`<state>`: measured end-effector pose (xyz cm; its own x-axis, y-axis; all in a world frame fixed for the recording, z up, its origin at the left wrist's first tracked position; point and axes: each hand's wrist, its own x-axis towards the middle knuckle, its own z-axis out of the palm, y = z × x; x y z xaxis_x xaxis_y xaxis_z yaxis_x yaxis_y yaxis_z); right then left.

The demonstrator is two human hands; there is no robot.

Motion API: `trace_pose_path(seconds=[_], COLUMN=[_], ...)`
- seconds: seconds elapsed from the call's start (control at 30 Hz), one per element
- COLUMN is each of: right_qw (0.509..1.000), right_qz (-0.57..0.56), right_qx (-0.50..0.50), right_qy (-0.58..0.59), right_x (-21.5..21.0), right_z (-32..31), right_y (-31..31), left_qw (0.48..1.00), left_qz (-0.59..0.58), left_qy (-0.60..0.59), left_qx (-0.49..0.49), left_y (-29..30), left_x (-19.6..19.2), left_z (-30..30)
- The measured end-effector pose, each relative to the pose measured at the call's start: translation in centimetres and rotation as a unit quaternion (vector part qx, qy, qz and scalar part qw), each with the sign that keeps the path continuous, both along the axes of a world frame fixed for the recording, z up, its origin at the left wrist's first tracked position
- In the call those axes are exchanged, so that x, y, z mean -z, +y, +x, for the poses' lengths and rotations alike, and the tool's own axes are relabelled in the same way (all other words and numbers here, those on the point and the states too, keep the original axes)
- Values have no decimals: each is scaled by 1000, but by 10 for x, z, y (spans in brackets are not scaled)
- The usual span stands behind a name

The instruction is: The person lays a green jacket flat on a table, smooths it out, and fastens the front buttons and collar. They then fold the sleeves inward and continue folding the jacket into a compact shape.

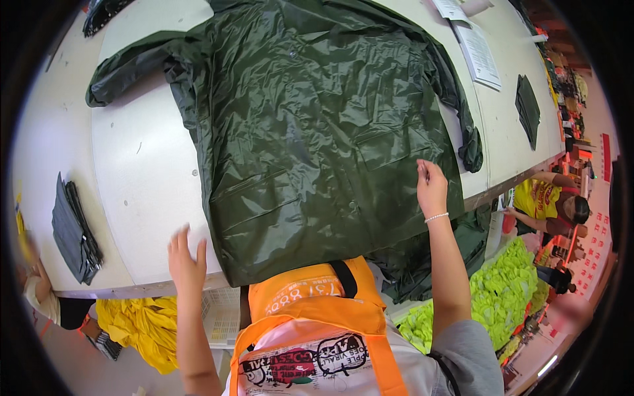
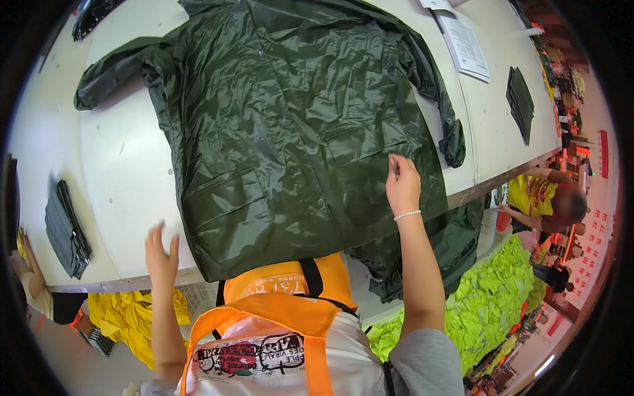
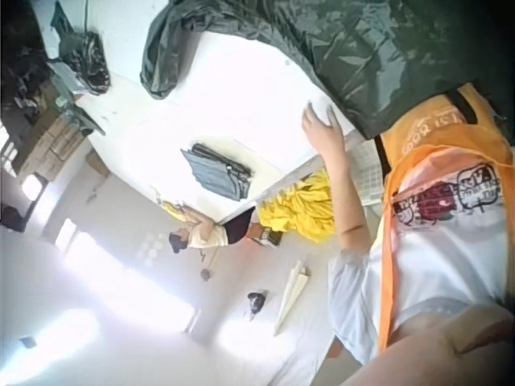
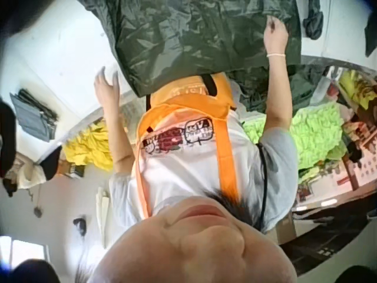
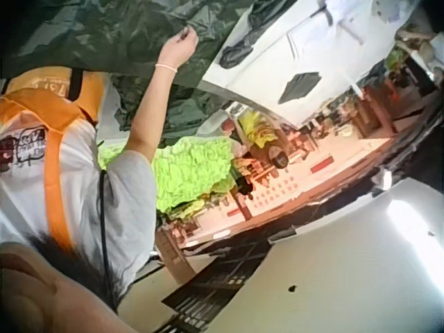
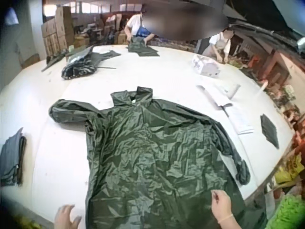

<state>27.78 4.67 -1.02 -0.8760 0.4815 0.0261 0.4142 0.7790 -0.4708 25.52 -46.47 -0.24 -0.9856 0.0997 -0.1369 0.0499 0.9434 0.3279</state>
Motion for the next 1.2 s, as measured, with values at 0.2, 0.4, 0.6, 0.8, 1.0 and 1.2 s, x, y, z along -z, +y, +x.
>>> trace_pose_path(seconds=[0.2, 0.4, 0.6, 0.8, 1.0, 1.2], right_qw=[981, 981, 963, 933, 910, 954], right_qz=[176, 97, 155, -106, -63, -210], right_qx=[61, 83, 50, -337, -392, -198], right_qy=[56, -147, 214, 67, 120, -84], right_x=[-17, 8, -4, 23, 67, 78], right_z=[-28, -25, -57, -23, -68, -141], right_y=[116, 258, 295, 143, 110, 115], left_qw=[992, 984, 951, 986, 993, 995], left_qz=[-67, -174, -301, -65, -54, -22], left_qy=[20, 7, 52, 102, 76, 61], left_qx=[107, 44, -51, 116, 76, 74], left_y=[176, 183, 173, 289, 282, 278], left_x=[28, 70, 57, 44, 74, 71], left_z=[-19, -10, -22, -17, -1, 0])
